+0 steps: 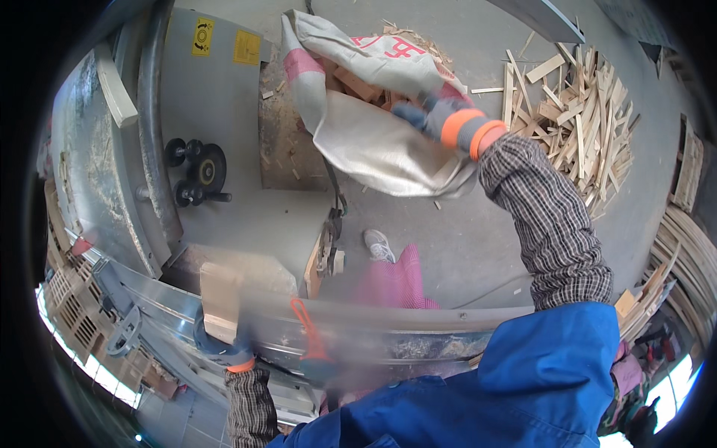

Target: The person repeatedly picks up small wooden planks, places them on a table saw, and cuts them into smaller pieces. The cut pieces are then placed into a large sack on the floor.

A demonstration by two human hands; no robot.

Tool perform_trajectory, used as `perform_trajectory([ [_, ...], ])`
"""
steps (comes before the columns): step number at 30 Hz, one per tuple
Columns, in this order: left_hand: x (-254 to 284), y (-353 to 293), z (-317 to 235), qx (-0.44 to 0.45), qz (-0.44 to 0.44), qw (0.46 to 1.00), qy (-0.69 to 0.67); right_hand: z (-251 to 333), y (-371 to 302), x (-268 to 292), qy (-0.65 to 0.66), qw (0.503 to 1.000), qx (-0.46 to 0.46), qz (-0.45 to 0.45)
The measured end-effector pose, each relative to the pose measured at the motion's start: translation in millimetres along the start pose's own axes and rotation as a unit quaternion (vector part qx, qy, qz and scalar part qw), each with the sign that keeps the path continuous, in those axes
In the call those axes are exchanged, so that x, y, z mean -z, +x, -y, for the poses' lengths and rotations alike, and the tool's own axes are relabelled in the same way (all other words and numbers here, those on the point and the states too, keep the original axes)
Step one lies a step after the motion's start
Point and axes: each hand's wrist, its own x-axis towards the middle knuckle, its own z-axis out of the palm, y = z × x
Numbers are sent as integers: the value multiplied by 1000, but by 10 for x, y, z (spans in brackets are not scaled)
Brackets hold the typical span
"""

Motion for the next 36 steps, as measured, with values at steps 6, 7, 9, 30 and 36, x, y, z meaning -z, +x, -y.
perform_trajectory([
  [6, 9, -2, -29, 4, 10, 999, 45, -83, 254, 518, -38, 942, -236, -236],
  [7, 6, 0, -34, 5, 10, 999, 47, -71, 276, 514, -78, 940, -219, -248],
  [9, 8, -17, -26, 7, 8, 999, 51, 27, 316, 487, -46, 966, -219, -128],
  [30, 54, -121, 70, 48, 33, 998, -12, 500, 1585, -1434, 307, 918, -122, 219],
  [36, 8, -73, -13, 21, -4, 1000, 17, -628, 1872, -1914, 228, 962, -88, 125],
])
